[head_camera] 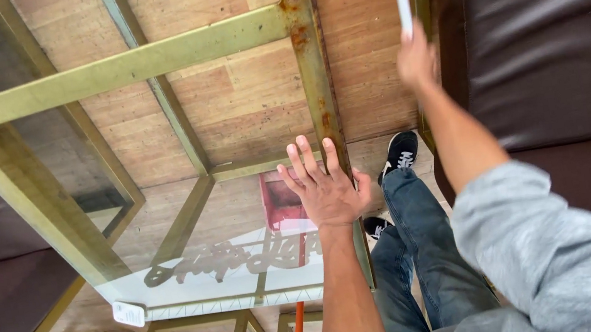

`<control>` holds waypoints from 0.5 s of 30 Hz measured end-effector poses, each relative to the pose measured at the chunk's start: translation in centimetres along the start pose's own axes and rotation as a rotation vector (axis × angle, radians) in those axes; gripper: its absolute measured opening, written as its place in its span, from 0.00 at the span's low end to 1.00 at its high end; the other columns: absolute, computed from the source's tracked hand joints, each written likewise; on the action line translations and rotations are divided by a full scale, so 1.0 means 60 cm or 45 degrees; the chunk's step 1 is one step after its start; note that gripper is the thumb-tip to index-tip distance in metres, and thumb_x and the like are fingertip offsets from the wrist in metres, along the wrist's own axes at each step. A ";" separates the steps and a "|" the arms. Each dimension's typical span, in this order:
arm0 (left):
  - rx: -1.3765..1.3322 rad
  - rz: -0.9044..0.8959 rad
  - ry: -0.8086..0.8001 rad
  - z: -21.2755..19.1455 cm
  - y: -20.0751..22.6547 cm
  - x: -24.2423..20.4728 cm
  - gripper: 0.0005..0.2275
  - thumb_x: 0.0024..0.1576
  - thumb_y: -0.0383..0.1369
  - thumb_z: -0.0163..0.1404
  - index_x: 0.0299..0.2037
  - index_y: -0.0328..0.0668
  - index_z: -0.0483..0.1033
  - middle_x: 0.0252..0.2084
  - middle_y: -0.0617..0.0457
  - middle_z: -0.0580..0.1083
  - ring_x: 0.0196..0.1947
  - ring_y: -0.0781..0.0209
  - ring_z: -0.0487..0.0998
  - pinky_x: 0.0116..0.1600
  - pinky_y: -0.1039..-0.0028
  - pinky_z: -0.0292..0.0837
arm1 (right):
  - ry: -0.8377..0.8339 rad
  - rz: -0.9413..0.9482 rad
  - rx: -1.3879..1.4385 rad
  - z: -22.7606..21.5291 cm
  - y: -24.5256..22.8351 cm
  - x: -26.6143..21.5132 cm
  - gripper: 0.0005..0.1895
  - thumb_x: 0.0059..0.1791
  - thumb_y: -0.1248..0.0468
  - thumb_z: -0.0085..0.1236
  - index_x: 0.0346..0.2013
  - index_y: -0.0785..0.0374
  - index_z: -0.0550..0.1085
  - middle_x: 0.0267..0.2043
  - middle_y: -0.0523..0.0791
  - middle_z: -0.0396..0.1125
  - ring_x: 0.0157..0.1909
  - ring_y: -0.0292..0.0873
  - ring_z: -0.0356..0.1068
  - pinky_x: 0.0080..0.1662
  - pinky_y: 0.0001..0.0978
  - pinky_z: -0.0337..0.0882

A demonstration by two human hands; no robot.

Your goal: Sweeping the floor around and under furniture using a broom and a dustpan.

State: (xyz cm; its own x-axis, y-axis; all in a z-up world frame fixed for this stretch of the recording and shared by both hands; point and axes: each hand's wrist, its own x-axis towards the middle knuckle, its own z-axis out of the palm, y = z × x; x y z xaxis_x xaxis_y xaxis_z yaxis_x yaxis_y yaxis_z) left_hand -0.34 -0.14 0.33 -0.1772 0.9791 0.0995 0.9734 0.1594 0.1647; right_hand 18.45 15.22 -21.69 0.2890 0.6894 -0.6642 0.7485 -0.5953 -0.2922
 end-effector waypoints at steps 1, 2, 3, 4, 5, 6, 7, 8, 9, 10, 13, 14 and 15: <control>0.001 -0.002 0.000 0.001 0.000 0.001 0.44 0.38 0.40 0.51 0.73 0.42 0.56 0.73 0.30 0.56 0.74 0.29 0.53 0.68 0.33 0.50 | -0.051 0.067 0.051 0.015 0.030 -0.056 0.23 0.60 0.47 0.33 0.71 0.24 0.53 0.52 0.58 0.70 0.57 0.64 0.72 0.52 0.56 0.71; -0.002 0.001 -0.003 0.002 0.001 0.000 0.44 0.38 0.40 0.51 0.73 0.42 0.56 0.73 0.30 0.56 0.74 0.29 0.53 0.68 0.33 0.50 | -0.050 0.072 0.050 0.033 0.082 -0.088 0.23 0.60 0.47 0.33 0.71 0.24 0.53 0.52 0.58 0.70 0.57 0.64 0.72 0.52 0.56 0.71; 0.002 -0.005 -0.006 0.004 0.001 -0.001 0.44 0.39 0.40 0.51 0.73 0.42 0.55 0.73 0.30 0.55 0.74 0.29 0.53 0.69 0.33 0.50 | -0.145 0.147 0.089 0.052 0.134 -0.121 0.25 0.59 0.48 0.34 0.73 0.29 0.54 0.53 0.60 0.69 0.59 0.65 0.69 0.56 0.57 0.68; 0.008 -0.010 -0.011 0.004 0.000 -0.002 0.44 0.39 0.40 0.50 0.73 0.43 0.55 0.73 0.30 0.55 0.75 0.30 0.53 0.69 0.33 0.49 | -0.241 0.223 0.128 0.072 0.185 -0.155 0.26 0.59 0.49 0.35 0.74 0.33 0.55 0.54 0.63 0.69 0.62 0.66 0.67 0.60 0.57 0.66; 0.007 -0.007 -0.016 0.002 -0.002 -0.003 0.44 0.39 0.40 0.50 0.73 0.43 0.55 0.73 0.30 0.55 0.75 0.30 0.53 0.69 0.33 0.49 | -0.241 0.229 0.129 0.098 0.232 -0.196 0.26 0.59 0.49 0.35 0.74 0.33 0.55 0.54 0.63 0.69 0.62 0.66 0.67 0.60 0.57 0.66; 0.015 0.000 -0.015 0.002 -0.002 -0.002 0.44 0.39 0.40 0.50 0.73 0.42 0.55 0.73 0.30 0.55 0.74 0.29 0.53 0.69 0.33 0.50 | -0.269 0.262 0.160 0.120 0.281 -0.232 0.23 0.59 0.45 0.35 0.69 0.38 0.62 0.54 0.60 0.69 0.62 0.66 0.67 0.61 0.58 0.65; 0.024 0.007 -0.014 0.002 -0.001 0.000 0.43 0.40 0.41 0.50 0.73 0.42 0.55 0.73 0.29 0.55 0.74 0.28 0.53 0.68 0.33 0.50 | -0.297 0.294 0.191 0.143 0.328 -0.270 0.23 0.59 0.41 0.34 0.63 0.43 0.68 0.55 0.58 0.70 0.61 0.66 0.67 0.62 0.59 0.64; 0.021 0.012 -0.013 0.002 0.000 0.000 0.43 0.40 0.41 0.50 0.73 0.42 0.55 0.73 0.29 0.55 0.74 0.28 0.53 0.68 0.33 0.50 | -0.292 0.296 0.194 0.128 0.326 -0.306 0.23 0.59 0.41 0.34 0.63 0.43 0.68 0.55 0.58 0.70 0.61 0.66 0.67 0.62 0.59 0.64; 0.017 0.009 -0.014 0.001 0.000 0.000 0.44 0.40 0.40 0.51 0.73 0.42 0.55 0.73 0.29 0.55 0.74 0.28 0.53 0.69 0.33 0.50 | -0.350 0.380 0.177 0.113 0.323 -0.343 0.22 0.58 0.43 0.33 0.59 0.40 0.71 0.51 0.57 0.72 0.60 0.64 0.69 0.62 0.57 0.65; 0.017 0.005 -0.015 0.000 -0.001 0.000 0.44 0.39 0.40 0.51 0.73 0.42 0.56 0.73 0.29 0.55 0.74 0.28 0.53 0.69 0.33 0.50 | -0.411 0.463 0.160 0.100 0.319 -0.382 0.21 0.58 0.44 0.33 0.55 0.36 0.75 0.48 0.55 0.74 0.59 0.63 0.70 0.61 0.54 0.67; 0.012 0.006 -0.013 0.001 0.000 0.000 0.43 0.40 0.40 0.51 0.72 0.41 0.56 0.73 0.29 0.55 0.74 0.28 0.53 0.69 0.33 0.50 | -0.251 0.441 0.353 0.080 0.267 -0.418 0.20 0.56 0.45 0.41 0.45 0.47 0.80 0.31 0.53 0.73 0.48 0.58 0.73 0.54 0.50 0.69; 0.013 0.009 -0.014 -0.001 -0.002 0.002 0.43 0.40 0.40 0.51 0.72 0.41 0.56 0.73 0.29 0.55 0.74 0.28 0.53 0.69 0.33 0.50 | -0.252 0.443 0.355 0.073 0.248 -0.425 0.20 0.56 0.45 0.41 0.45 0.47 0.80 0.31 0.53 0.73 0.48 0.58 0.73 0.54 0.50 0.69; 0.018 0.015 -0.012 -0.003 -0.004 0.003 0.43 0.40 0.40 0.51 0.72 0.41 0.56 0.73 0.29 0.55 0.74 0.28 0.52 0.69 0.33 0.49 | -0.212 0.452 0.403 0.066 0.228 -0.432 0.23 0.58 0.46 0.37 0.39 0.51 0.79 0.26 0.51 0.70 0.43 0.57 0.72 0.51 0.48 0.69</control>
State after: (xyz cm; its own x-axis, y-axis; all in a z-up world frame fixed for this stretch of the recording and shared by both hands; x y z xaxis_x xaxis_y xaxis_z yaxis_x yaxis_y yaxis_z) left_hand -0.62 -0.02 0.49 -0.1640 0.9822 0.0918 0.9774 0.1492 0.1495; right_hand 18.88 -12.42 -11.20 0.3744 0.3614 -0.8539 0.3960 -0.8950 -0.2052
